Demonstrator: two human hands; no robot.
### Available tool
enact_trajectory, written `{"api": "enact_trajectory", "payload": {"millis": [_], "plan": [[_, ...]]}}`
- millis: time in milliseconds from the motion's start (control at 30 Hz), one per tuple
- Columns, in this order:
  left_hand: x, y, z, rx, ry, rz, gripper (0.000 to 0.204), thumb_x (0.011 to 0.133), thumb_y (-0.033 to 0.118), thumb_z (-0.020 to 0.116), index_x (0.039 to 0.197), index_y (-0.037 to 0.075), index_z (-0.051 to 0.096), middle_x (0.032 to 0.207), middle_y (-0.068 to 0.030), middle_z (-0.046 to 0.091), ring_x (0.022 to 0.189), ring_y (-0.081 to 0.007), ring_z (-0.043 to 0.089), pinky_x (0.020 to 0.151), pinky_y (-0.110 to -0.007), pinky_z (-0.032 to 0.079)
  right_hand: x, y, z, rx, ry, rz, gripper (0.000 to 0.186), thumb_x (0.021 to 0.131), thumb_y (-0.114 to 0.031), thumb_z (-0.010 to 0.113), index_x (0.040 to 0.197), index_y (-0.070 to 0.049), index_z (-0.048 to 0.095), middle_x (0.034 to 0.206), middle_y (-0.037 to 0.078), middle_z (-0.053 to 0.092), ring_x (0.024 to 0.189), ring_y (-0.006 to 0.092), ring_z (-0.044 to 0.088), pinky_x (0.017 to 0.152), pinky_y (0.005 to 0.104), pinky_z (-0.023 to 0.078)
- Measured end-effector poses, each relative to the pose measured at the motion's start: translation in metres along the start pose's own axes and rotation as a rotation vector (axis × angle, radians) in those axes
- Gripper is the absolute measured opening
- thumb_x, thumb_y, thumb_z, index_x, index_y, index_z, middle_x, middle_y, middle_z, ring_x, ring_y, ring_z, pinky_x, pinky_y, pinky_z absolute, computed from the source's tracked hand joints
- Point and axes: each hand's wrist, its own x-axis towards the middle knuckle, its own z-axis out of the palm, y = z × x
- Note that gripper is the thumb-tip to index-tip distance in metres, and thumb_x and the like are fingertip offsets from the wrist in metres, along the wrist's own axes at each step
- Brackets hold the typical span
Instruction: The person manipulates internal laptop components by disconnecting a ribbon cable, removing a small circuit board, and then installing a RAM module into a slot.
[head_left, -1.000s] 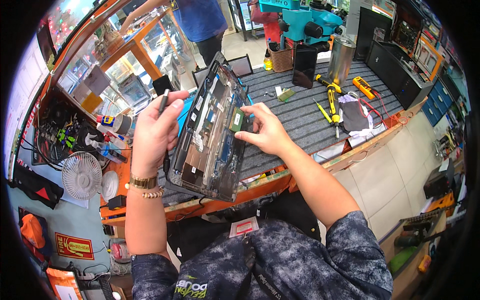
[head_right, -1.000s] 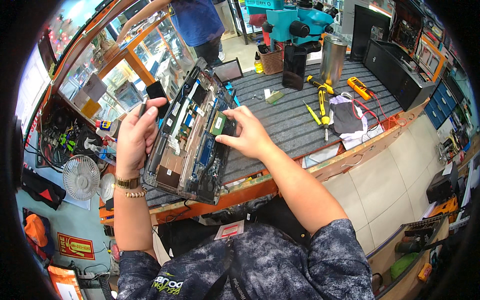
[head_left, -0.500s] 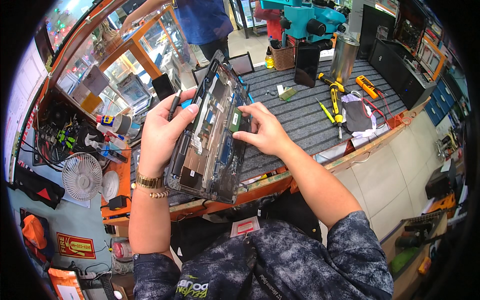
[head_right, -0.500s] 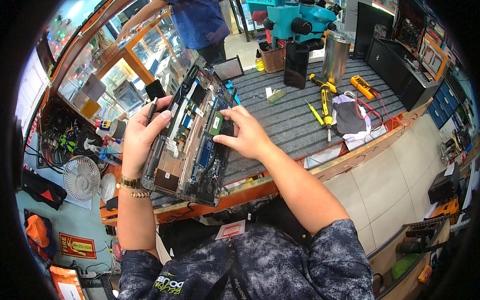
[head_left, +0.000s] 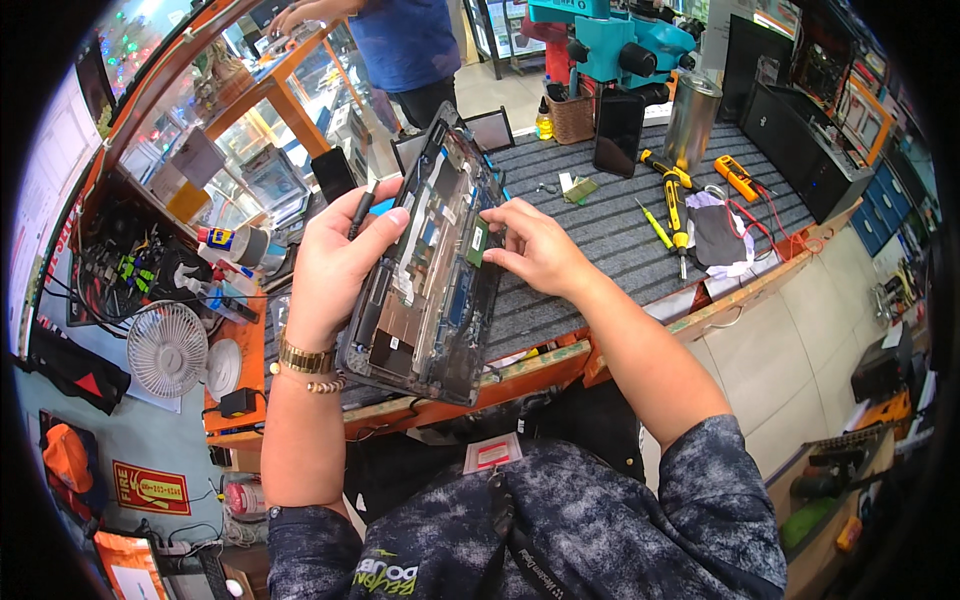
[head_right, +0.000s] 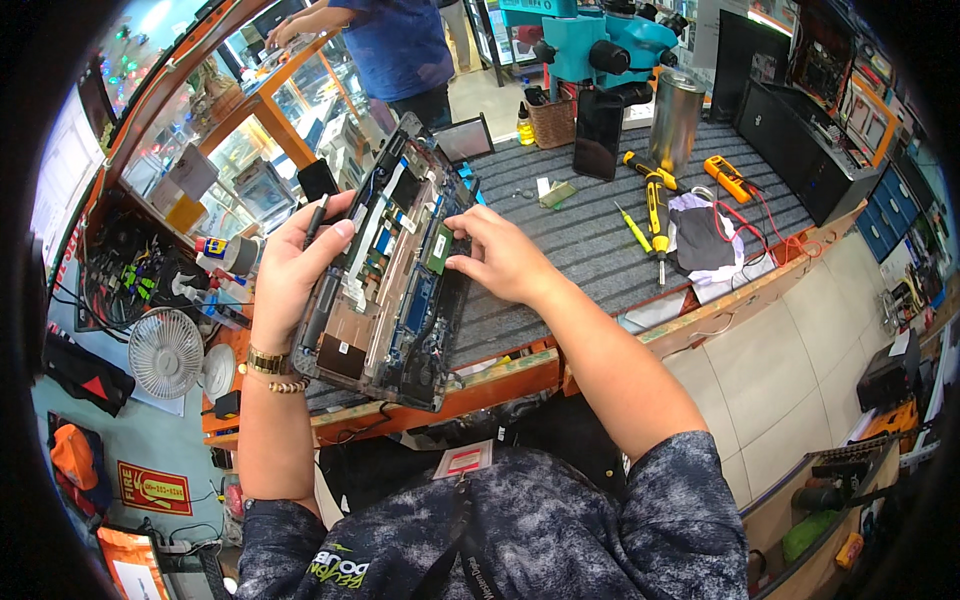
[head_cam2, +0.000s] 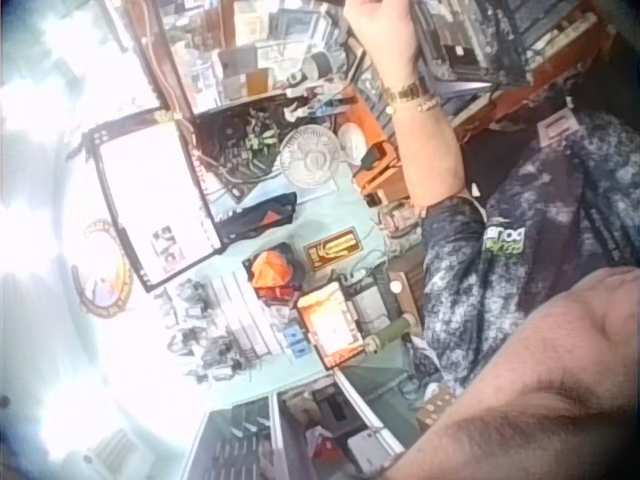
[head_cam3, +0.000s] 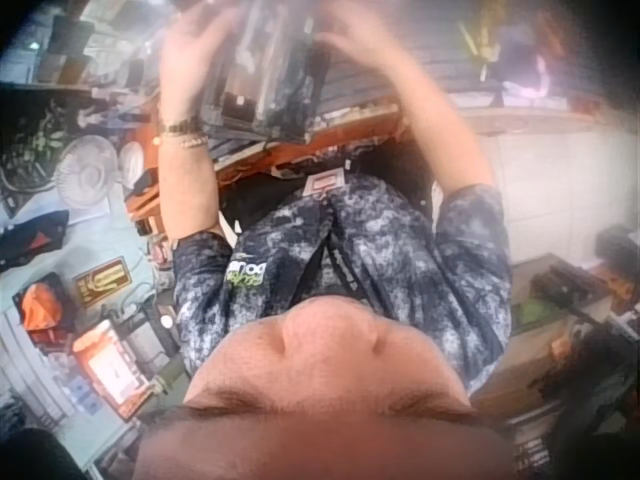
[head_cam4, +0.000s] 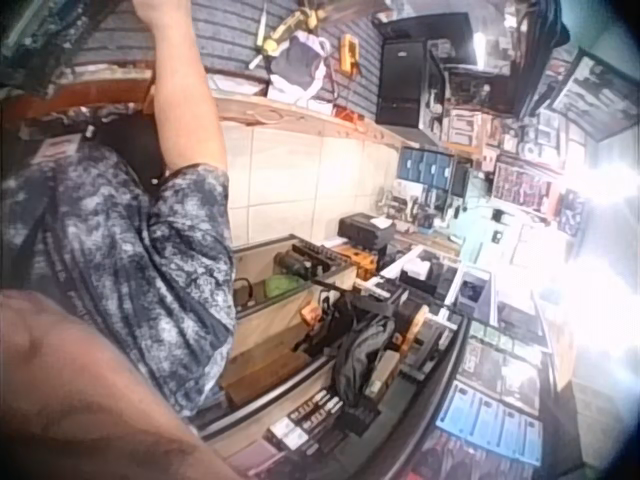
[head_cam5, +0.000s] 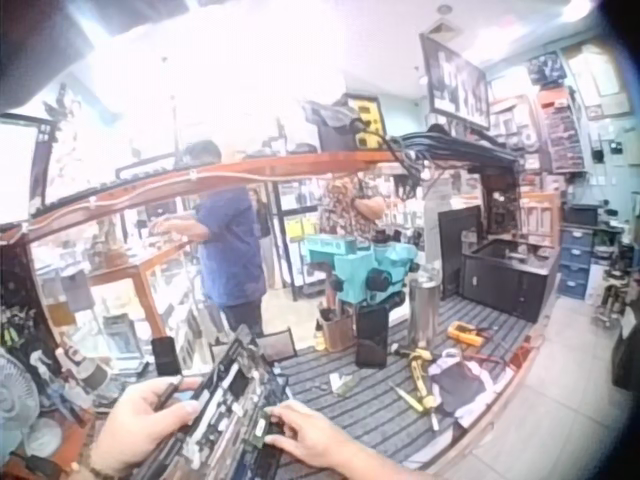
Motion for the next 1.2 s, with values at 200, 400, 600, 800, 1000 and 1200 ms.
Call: {"api": "enact_trajectory", "payload": {"millis": [200, 400, 600, 800, 1000, 1200], "plan": [[0.005, -0.006, -0.003, -0.013, -0.036, 0.002, 0.046, 0.107, 0.015, 0.075, 0.147, -0.006, 0.066, 0.122, -0.0030, 0.076, 0.103, -0.0058, 0.068, 0.093, -0.025, 0.056, 0.015, -0.008, -0.015, -0.411, 0.042, -0.307, 0.045, 0.091, -0.027, 0.087, 0.126, -0.005, 0.070, 0.112, 0.010, 0.068, 0.096, 0.0334, 0.073, 0.083, 0.0458, 0.060], [0.004, -0.005, -0.008, 0.010, -0.105, 0.008, 0.050, 0.109, 0.016, 0.070, 0.152, -0.008, 0.061, 0.129, -0.0062, 0.076, 0.109, -0.0081, 0.069, 0.098, -0.026, 0.056, 0.024, -0.006, -0.020, -0.549, -0.003, -0.430, 0.037, 0.090, -0.031, 0.085, 0.116, -0.008, 0.070, 0.107, 0.009, 0.069, 0.097, 0.0357, 0.072, 0.083, 0.0488, 0.060], [0.004, -0.003, -0.009, 0.049, -0.107, -0.006, 0.050, 0.109, 0.018, 0.071, 0.151, -0.007, 0.063, 0.129, -0.0056, 0.076, 0.109, -0.0081, 0.069, 0.098, -0.026, 0.055, 0.025, -0.007, -0.023, -0.566, -0.026, -0.439, 0.041, 0.087, -0.028, 0.088, 0.118, -0.007, 0.073, 0.105, 0.008, 0.072, 0.095, 0.0342, 0.073, 0.082, 0.0456, 0.060], [0.004, -0.002, -0.006, 0.043, -0.113, -0.012, 0.050, 0.109, 0.017, 0.070, 0.152, -0.007, 0.062, 0.130, -0.0059, 0.076, 0.109, -0.0083, 0.070, 0.099, -0.026, 0.055, 0.031, -0.009, -0.029, -0.540, -0.032, -0.376, 0.039, 0.084, -0.033, 0.090, 0.102, -0.009, 0.066, 0.097, 0.009, 0.068, 0.092, 0.0381, 0.072, 0.076, 0.0505, 0.058], [0.003, -0.001, -0.002, -0.016, -0.090, -0.012, 0.046, 0.108, 0.015, 0.072, 0.148, -0.007, 0.066, 0.123, -0.0040, 0.077, 0.101, -0.0056, 0.068, 0.089, -0.024, 0.057, 0.047, -0.021, -0.033, -0.544, -0.111, -0.265, 0.049, 0.077, -0.036, 0.096, 0.097, -0.008, 0.061, 0.095, 0.010, 0.070, 0.090, 0.0405, 0.072, 0.075, 0.0517, 0.056], [0.004, -0.001, -0.004, 0.009, -0.137, -0.029, 0.047, 0.110, 0.016, 0.069, 0.151, -0.007, 0.063, 0.128, -0.0061, 0.077, 0.108, -0.0079, 0.070, 0.097, -0.026, 0.057, 0.071, -0.044, -0.038, -0.690, -0.239, -0.098, 0.064, 0.066, -0.045, 0.101, 0.099, -0.007, 0.062, 0.092, 0.010, 0.074, 0.093, 0.0414, 0.073, 0.078, 0.0526, 0.056]]}}
